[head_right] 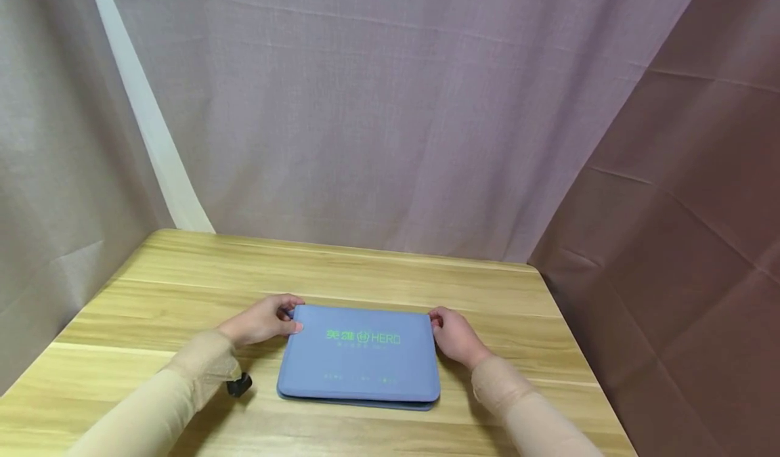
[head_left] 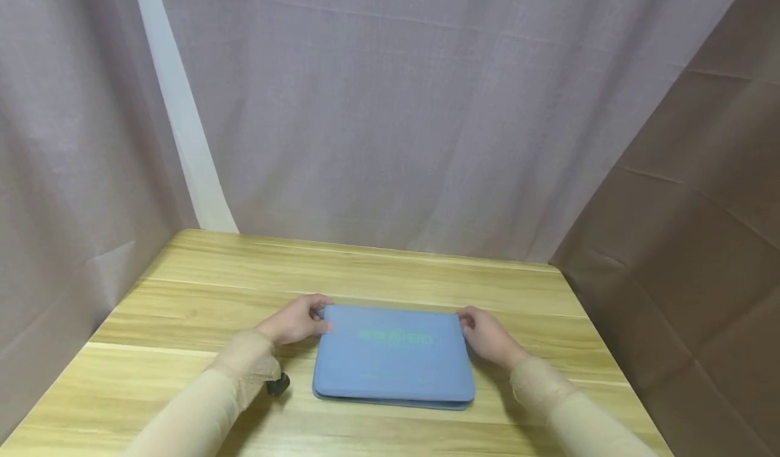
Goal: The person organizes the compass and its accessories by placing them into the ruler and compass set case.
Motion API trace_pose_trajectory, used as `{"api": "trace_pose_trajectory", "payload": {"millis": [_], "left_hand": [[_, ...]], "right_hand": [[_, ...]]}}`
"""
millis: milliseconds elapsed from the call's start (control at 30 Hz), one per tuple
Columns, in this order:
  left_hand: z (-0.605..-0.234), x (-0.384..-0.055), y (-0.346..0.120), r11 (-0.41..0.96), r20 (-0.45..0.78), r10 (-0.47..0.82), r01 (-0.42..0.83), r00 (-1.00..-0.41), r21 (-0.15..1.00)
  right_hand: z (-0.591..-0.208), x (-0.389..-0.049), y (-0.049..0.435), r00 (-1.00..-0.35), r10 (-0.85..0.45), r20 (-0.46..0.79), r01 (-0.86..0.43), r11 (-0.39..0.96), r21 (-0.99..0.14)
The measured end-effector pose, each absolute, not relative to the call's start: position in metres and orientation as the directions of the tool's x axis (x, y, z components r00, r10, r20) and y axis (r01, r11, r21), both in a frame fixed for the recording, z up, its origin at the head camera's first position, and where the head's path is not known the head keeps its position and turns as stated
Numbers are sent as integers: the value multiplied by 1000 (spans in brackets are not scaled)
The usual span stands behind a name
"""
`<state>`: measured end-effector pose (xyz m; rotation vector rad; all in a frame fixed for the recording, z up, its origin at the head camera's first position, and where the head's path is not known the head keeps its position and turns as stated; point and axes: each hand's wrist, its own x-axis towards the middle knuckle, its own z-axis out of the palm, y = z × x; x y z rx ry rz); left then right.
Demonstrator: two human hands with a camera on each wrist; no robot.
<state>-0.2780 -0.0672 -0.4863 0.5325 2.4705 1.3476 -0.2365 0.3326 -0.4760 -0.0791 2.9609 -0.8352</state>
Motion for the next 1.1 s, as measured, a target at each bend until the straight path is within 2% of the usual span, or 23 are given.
{"api": "trace_pose_trajectory", "payload": {"millis": [333,667,1100], "left_hand": [[-484,-276,-66,543,-124,428,145,-895,827],[-484,-277,-65,552,-135,426,139,-894,822],[-479,-277,-66,602,-159,430,151,-889,784]], "right_hand": [[-481,-240,333,-997,-74,-6,-63,884,-463],[-486,-242,334,-976,-188,115,-207,959,-194],[-485,-229,342,-976,-189,108,-207,960,-188]]}}
